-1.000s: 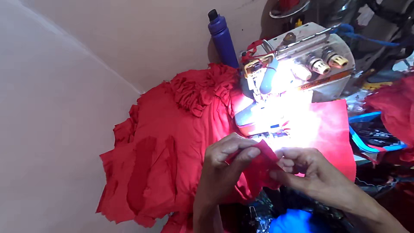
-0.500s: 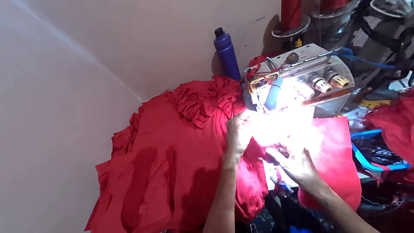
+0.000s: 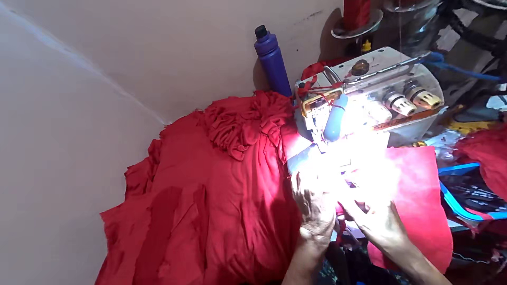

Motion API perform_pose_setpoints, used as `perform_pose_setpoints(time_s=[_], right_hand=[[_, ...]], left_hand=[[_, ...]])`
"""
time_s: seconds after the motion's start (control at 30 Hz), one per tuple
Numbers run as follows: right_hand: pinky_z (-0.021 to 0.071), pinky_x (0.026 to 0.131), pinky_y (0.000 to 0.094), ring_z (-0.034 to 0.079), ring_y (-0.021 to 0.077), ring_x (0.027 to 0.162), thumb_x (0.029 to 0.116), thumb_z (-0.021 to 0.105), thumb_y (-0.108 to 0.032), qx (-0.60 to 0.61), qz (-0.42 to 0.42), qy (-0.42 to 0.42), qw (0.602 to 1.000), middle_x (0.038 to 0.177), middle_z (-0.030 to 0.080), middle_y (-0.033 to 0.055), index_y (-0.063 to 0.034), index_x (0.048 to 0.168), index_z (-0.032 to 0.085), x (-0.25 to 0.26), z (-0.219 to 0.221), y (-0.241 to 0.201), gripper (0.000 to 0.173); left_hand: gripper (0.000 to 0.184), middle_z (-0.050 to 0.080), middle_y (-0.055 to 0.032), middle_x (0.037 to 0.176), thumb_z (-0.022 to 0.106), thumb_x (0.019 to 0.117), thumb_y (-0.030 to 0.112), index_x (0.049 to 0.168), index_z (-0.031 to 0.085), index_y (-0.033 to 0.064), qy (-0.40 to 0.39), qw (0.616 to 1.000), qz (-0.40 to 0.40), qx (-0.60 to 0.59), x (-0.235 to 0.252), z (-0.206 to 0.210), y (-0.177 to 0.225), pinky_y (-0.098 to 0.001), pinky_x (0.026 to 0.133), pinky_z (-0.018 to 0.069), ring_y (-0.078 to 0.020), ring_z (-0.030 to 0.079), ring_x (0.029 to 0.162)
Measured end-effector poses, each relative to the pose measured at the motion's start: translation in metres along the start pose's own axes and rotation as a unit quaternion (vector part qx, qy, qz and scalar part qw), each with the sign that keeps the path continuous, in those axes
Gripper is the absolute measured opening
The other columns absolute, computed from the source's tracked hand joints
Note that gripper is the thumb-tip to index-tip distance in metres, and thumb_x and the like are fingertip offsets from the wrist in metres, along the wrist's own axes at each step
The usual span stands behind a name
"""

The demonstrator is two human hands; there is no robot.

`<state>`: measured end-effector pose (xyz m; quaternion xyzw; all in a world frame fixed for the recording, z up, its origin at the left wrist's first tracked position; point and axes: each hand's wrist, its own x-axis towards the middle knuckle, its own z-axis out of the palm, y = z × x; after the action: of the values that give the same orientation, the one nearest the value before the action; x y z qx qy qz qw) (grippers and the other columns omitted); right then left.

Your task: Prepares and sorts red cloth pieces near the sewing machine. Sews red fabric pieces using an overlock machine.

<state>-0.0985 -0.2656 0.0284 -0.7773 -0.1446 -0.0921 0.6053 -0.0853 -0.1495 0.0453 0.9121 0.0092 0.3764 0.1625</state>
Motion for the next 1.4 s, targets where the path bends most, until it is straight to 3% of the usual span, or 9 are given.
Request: perform_pose_setpoints(time_s=[0.2,0.47,0.57,0.73,0.87,1.0,1.1,1.27,1.4], right_hand=[[0.0576,0.063,0.0213,0.066,0.003,0.064,0.0972,0.062,-0.02,-0.048,-0.015,0.021,0.999,0.075,0.069,0.0011,0.0014,0.108,0.071,0.028,0.0,0.0,0.025],[0.0535,0.063,0.049,0.07,0.0285,0.072,0.0965,0.057,-0.022,-0.178,-0.111,0.055,0.976,0.081,0.072,0.0121,-0.0044,0.097,0.078,0.031,-0.005,0.0,0.027],[0.0541,0.063,0.0394,0.072,0.0217,0.076,0.0966,0.056,-0.022,-0.201,-0.16,0.055,0.965,0.088,0.076,0.0087,-0.0085,0.099,0.08,0.004,-0.024,0.004,0.028],[0.0472,0.069,0.0303,0.063,0.0201,0.077,0.1007,0.055,-0.029,-0.224,-0.241,0.023,0.944,0.081,0.071,0.008,-0.0099,0.095,0.078,-0.06,-0.062,0.024,0.03],[0.042,0.088,0.0359,0.058,0.0259,0.097,0.1046,0.054,-0.041,-0.296,-0.303,-0.001,0.906,0.101,0.065,0.0074,-0.0207,0.113,0.068,-0.096,-0.076,0.048,0.026],[0.0435,0.091,0.0351,0.056,0.0263,0.097,0.1041,0.057,-0.017,-0.291,-0.367,0.027,0.883,0.106,0.062,0.0097,-0.0154,0.121,0.065,-0.1,-0.07,0.077,0.018],[0.0431,0.092,0.0335,0.058,0.0238,0.094,0.1034,0.057,-0.011,-0.259,-0.395,0.038,0.88,0.102,0.066,0.0084,-0.0116,0.118,0.069,-0.098,-0.071,0.078,0.019],[0.0411,0.087,0.0325,0.059,0.0218,0.09,0.1037,0.055,-0.019,-0.218,-0.343,0.029,0.913,0.084,0.065,0.0061,-0.0133,0.094,0.07,-0.1,-0.076,0.071,0.019],[0.0419,0.079,0.0285,0.058,0.0208,0.084,0.0915,0.06,-0.02,-0.159,-0.257,0.003,0.953,0.075,0.061,0.0076,-0.0097,0.072,0.059,-0.093,-0.077,0.057,0.022]], left_hand=[[0.025,0.072,-0.019,0.117,0.066,0.0911,0.008,0.113,0.075,0.0013,-0.082,0.994,-0.063,-0.023,0.019,-0.002,0.0,-0.0508,0.102,0.0478,-0.0356,0.067,0.115],[0.045,0.067,-0.0217,0.122,0.068,0.098,0.025,0.138,0.058,0.0069,-0.222,0.969,-0.105,-0.033,0.066,-0.006,-0.035,-0.0602,0.095,0.0485,-0.039,0.064,0.111],[0.033,0.07,-0.0208,0.11,0.062,0.1018,0.027,0.129,0.062,0.009,-0.204,0.975,-0.087,-0.001,0.091,0.007,-0.054,-0.0617,0.085,0.051,-0.0411,0.068,0.101],[0.039,0.065,-0.0231,0.128,0.04,0.11,0.021,0.14,0.056,0.0012,-0.24,0.954,-0.132,-0.12,0.128,0.019,-0.103,-0.0541,0.097,0.0491,-0.0344,0.065,0.112],[0.035,0.063,-0.0203,0.133,0.045,0.1068,0.013,0.131,0.061,-0.0069,-0.137,0.94,-0.101,-0.296,0.098,0.002,-0.116,-0.0343,0.107,0.0453,-0.0194,0.06,0.124],[0.031,0.068,-0.0174,0.126,0.051,0.106,0.017,0.123,0.066,-0.0038,-0.022,0.978,-0.068,-0.196,0.015,-0.05,-0.081,-0.0375,0.1,0.0509,-0.0207,0.066,0.114],[0.022,0.073,-0.0129,0.106,0.055,0.0986,0.007,0.108,0.071,-0.0058,0.02,0.975,-0.073,-0.21,-0.042,-0.066,-0.062,-0.0277,0.093,0.0546,-0.0112,0.069,0.101],[0.017,0.075,-0.0118,0.099,0.061,0.0908,0.0,0.099,0.074,-0.0072,-0.006,0.959,-0.075,-0.273,-0.101,-0.068,-0.026,-0.0216,0.094,0.0546,-0.0076,0.07,0.1],[0.015,0.074,-0.0124,0.1,0.065,0.0892,-0.002,0.099,0.076,-0.0058,-0.053,0.945,-0.093,-0.31,-0.118,-0.057,-0.008,-0.0194,0.094,0.0538,-0.0068,0.07,0.1]])
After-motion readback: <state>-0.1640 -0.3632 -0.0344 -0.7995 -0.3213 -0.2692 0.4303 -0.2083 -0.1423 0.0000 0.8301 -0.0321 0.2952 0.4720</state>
